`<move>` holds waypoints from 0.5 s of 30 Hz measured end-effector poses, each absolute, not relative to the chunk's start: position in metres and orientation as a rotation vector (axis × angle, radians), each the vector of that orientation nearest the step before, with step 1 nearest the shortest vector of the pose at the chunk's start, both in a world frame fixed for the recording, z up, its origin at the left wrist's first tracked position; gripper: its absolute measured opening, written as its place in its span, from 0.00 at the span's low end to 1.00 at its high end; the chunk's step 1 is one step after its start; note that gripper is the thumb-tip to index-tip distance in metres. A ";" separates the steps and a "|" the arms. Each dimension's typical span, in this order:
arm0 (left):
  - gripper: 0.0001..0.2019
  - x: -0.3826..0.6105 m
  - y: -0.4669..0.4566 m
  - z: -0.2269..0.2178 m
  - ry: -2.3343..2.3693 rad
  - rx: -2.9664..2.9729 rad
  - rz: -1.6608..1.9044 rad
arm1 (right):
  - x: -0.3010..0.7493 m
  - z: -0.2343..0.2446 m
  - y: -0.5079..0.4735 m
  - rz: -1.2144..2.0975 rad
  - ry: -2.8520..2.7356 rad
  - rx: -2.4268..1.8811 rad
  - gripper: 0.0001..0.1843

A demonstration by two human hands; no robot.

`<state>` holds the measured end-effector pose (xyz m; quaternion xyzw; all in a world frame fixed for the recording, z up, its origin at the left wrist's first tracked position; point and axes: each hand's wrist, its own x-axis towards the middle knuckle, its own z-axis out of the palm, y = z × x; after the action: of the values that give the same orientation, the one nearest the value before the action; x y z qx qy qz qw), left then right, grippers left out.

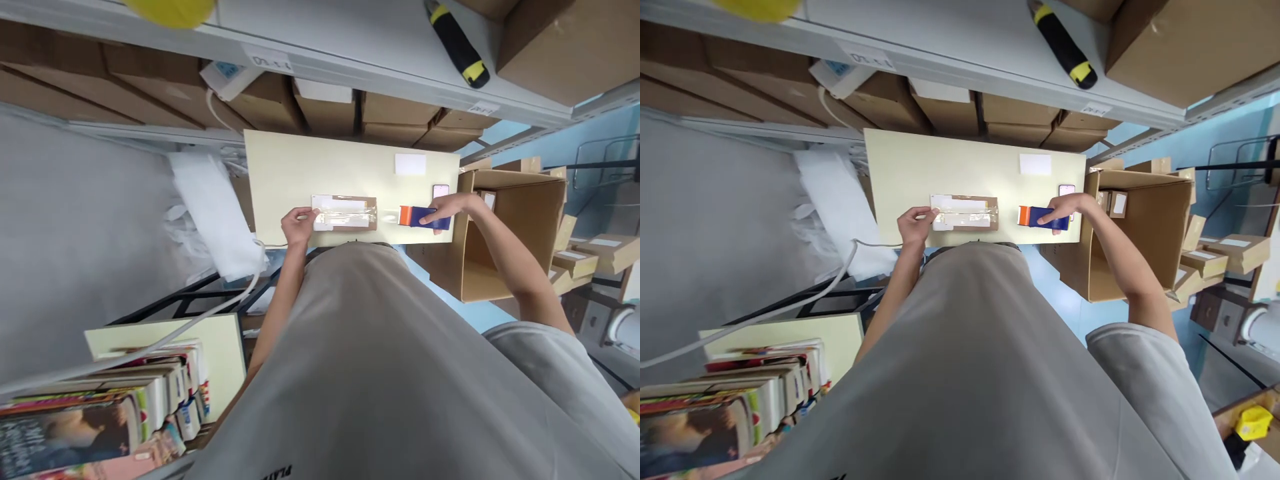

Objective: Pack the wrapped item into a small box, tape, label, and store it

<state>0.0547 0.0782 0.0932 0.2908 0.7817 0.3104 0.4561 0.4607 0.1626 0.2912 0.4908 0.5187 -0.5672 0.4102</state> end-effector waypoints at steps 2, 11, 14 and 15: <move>0.08 0.057 0.078 0.094 1.961 0.759 0.752 | 0.479 0.283 0.157 -1.437 1.278 1.276 0.49; 0.08 0.067 0.078 0.105 2.072 0.861 0.697 | 0.449 0.211 0.135 -1.331 1.295 1.478 0.32; 0.07 0.069 0.076 0.105 2.086 0.850 0.719 | 0.425 0.196 0.119 -1.213 1.424 1.569 0.24; 0.07 0.069 0.075 0.105 2.085 0.851 0.728 | 0.416 0.190 0.114 -1.172 1.465 1.605 0.22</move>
<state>0.0695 0.0753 0.1046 0.3329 0.8157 0.2848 0.3777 0.4163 0.1138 0.1901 0.6135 0.5602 -0.4480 0.3302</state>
